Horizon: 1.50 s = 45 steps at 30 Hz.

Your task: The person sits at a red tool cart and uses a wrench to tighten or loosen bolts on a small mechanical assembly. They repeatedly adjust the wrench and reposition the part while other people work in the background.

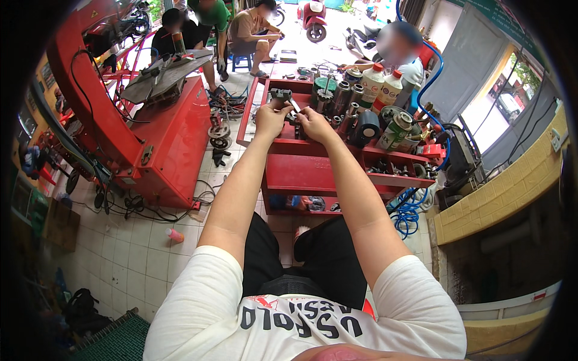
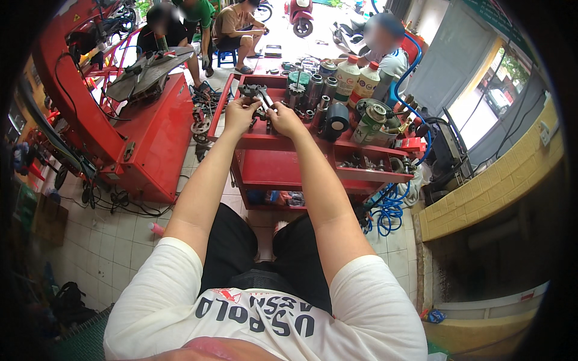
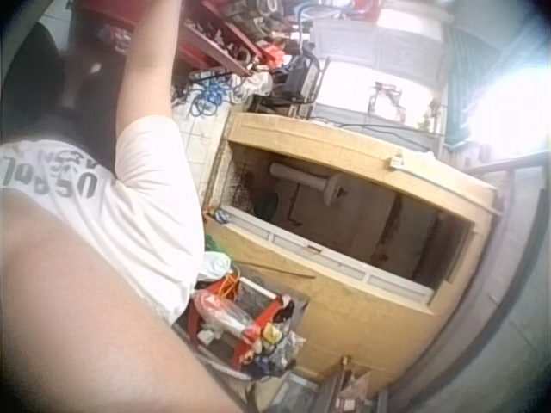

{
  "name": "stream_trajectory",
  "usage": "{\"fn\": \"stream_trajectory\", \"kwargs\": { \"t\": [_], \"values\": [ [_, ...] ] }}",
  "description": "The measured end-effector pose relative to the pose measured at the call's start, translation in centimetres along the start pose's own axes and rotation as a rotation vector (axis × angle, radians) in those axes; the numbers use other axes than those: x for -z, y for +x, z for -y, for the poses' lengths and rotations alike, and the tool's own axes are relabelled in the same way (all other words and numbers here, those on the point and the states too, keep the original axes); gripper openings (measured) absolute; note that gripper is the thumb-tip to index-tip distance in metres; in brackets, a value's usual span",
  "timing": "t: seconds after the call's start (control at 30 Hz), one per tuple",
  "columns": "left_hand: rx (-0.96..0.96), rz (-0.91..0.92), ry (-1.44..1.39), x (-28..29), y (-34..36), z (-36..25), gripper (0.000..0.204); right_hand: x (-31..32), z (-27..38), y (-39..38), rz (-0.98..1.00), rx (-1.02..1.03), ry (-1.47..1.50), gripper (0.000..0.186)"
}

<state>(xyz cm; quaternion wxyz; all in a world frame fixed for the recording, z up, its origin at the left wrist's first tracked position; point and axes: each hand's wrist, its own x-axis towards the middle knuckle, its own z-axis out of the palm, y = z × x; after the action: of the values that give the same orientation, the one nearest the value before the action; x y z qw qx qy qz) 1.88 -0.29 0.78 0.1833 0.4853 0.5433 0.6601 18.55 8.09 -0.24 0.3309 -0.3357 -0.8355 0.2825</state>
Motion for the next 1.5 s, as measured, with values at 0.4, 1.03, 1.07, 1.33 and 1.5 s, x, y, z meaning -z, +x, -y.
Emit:
{"fn": "stream_trajectory", "kwargs": {
  "t": [0.4, 1.03, 1.07, 1.33, 1.5],
  "values": [
    [0.04, -0.017, 0.061, 1.3, 0.1, 0.8, 0.013, -0.1, 3.2, -0.7, 0.093, -0.032, -0.026, 0.035],
    [0.016, -0.024, 0.018, 1.4, 0.0, 0.5, 0.013, -0.5, 2.1, -0.5, 0.087, 0.088, -0.069, 0.039],
    [0.031, -0.018, 0.017, 1.3, 0.0, 0.4, 0.013, -0.4, 2.0, -0.5, 0.057, 0.139, -0.075, 0.038],
    [0.042, -0.018, 0.024, 1.5, -0.1, 0.4, 0.013, -0.4, 2.5, -0.4, 0.102, 0.027, -0.1, 0.037],
    [0.044, -0.023, 0.025, 1.0, -0.2, -0.1, 0.014, -0.3, 1.5, -0.5, -0.001, 0.204, -0.069, 0.034]
  ]
}}
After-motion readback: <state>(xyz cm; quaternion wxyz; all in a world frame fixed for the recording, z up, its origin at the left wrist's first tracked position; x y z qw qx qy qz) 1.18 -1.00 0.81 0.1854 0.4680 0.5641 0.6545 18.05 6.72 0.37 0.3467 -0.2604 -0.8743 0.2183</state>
